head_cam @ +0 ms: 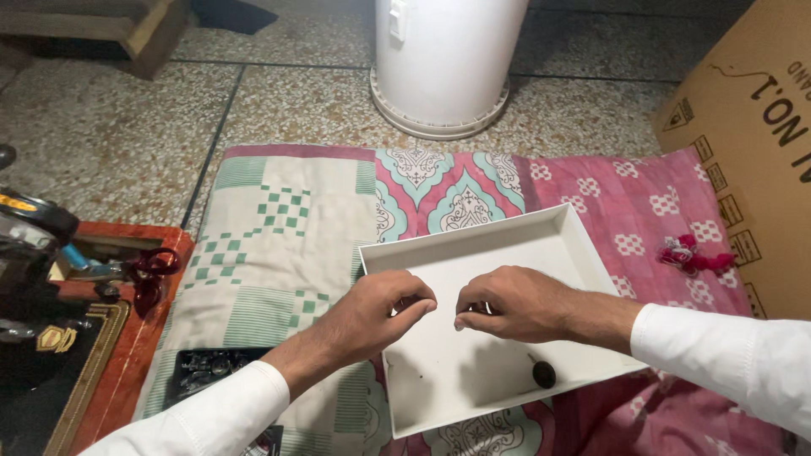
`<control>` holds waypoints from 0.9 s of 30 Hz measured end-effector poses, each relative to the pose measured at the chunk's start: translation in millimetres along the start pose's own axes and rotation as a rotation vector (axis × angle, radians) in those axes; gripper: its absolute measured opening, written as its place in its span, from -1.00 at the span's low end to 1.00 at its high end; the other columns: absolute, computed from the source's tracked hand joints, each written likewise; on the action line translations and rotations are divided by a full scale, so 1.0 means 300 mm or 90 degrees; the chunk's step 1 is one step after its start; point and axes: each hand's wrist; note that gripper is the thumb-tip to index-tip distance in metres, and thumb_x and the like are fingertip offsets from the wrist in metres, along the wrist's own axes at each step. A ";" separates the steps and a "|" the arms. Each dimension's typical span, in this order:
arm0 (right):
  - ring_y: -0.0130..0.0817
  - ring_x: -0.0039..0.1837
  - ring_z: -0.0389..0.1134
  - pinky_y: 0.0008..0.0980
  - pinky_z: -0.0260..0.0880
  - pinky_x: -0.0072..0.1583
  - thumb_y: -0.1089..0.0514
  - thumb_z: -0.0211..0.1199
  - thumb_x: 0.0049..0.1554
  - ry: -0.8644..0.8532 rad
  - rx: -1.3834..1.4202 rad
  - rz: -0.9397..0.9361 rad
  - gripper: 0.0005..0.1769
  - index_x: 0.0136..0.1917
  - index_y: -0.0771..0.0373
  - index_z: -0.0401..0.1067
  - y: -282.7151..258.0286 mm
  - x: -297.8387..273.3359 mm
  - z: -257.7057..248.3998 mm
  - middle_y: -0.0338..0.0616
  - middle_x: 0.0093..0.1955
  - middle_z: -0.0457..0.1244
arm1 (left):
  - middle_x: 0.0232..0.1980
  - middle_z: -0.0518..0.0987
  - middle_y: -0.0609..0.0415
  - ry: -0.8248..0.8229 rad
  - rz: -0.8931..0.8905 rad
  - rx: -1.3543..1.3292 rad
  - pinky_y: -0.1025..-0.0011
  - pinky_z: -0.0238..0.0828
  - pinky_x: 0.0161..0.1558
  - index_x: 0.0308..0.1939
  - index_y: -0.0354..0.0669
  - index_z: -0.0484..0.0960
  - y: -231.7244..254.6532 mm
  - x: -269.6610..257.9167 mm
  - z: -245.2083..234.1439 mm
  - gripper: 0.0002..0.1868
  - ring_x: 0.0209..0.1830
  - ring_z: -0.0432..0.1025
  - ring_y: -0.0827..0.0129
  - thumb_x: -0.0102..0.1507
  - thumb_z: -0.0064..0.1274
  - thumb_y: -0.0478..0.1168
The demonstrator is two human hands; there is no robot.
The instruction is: The person removes small metal components from a tray and attaches them to a sewing machine by hand and by opening the machine's internal compartment.
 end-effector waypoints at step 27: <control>-0.33 -0.05 0.45 -0.30 0.46 0.07 0.07 0.23 0.08 -0.022 0.111 0.215 -0.73 0.04 0.10 0.57 0.168 -0.053 0.112 -0.21 -0.08 0.41 | -0.16 0.56 -0.12 -0.114 -0.054 0.076 0.18 0.48 -0.09 -0.12 -0.29 0.63 -0.094 0.093 0.168 -0.77 -0.15 0.53 0.03 0.13 0.15 -0.38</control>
Point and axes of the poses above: each hand's wrist, its own x-axis towards the middle knuckle, its own z-axis out of the palm, y = z × x
